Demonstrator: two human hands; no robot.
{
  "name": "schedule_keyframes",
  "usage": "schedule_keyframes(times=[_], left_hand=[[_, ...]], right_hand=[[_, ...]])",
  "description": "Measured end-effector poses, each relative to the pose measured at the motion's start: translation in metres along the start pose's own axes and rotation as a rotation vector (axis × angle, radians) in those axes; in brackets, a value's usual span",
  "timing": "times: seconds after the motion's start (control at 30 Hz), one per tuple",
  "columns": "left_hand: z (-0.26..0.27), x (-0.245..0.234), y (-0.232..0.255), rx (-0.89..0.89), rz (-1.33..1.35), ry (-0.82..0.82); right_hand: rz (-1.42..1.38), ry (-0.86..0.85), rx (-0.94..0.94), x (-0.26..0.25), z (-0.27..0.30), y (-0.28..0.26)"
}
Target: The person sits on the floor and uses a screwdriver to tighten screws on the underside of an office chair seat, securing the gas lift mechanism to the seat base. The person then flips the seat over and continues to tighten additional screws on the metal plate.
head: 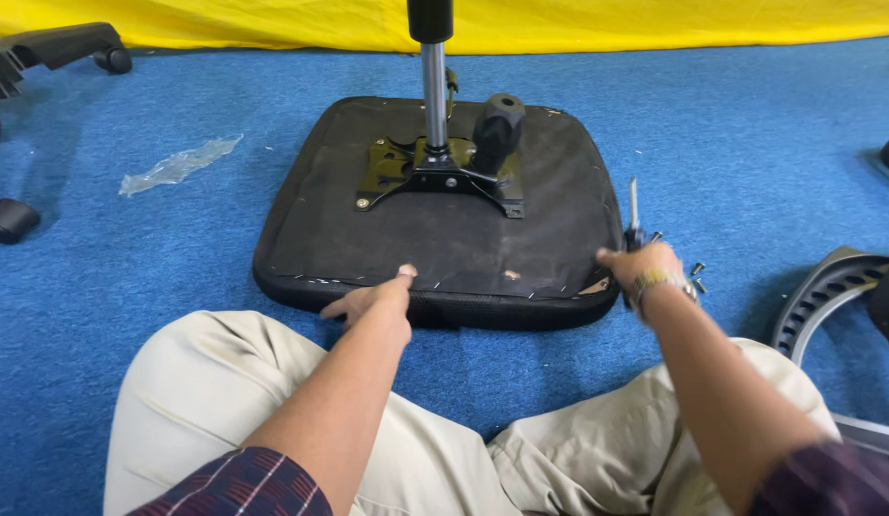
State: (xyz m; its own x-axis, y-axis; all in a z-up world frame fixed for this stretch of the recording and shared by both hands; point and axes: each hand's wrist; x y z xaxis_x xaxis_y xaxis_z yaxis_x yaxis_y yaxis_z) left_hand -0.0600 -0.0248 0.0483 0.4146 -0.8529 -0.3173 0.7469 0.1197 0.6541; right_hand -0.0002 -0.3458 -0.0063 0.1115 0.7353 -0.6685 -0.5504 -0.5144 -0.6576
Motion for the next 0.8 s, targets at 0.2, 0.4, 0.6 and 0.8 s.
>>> schedule_keyframes(times=[0.2, 0.4, 0.6, 0.8], left_hand=[[0.017, 0.021, -0.013, 0.028, 0.117, -0.264], [0.0, 0.025, -0.011, 0.001, 0.16, -0.266], [-0.035, 0.017, -0.013, 0.107, 0.316, -0.341], [-0.086, -0.006, 0.004, 0.254, 0.332, -0.351]], right_hand=[[0.078, -0.354, -0.079, -0.016, -0.056, -0.024], [-0.052, -0.418, 0.095, -0.015, -0.049, -0.001], [-0.43, -0.518, 0.112, 0.003, -0.034, 0.02], [-0.477, -0.377, 0.163, 0.047, 0.009, 0.041]])
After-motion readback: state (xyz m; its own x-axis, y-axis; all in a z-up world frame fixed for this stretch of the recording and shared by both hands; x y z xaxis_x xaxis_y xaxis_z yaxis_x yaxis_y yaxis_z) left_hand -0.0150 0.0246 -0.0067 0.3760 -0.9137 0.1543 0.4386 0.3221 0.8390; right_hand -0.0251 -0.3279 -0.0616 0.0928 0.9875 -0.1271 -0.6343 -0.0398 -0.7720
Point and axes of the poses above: each hand's wrist, its own z-axis away from the middle knuckle, its own x-axis out of the palm, y = z × x, and after that the axes turned 12 degrees about -y, right-handed
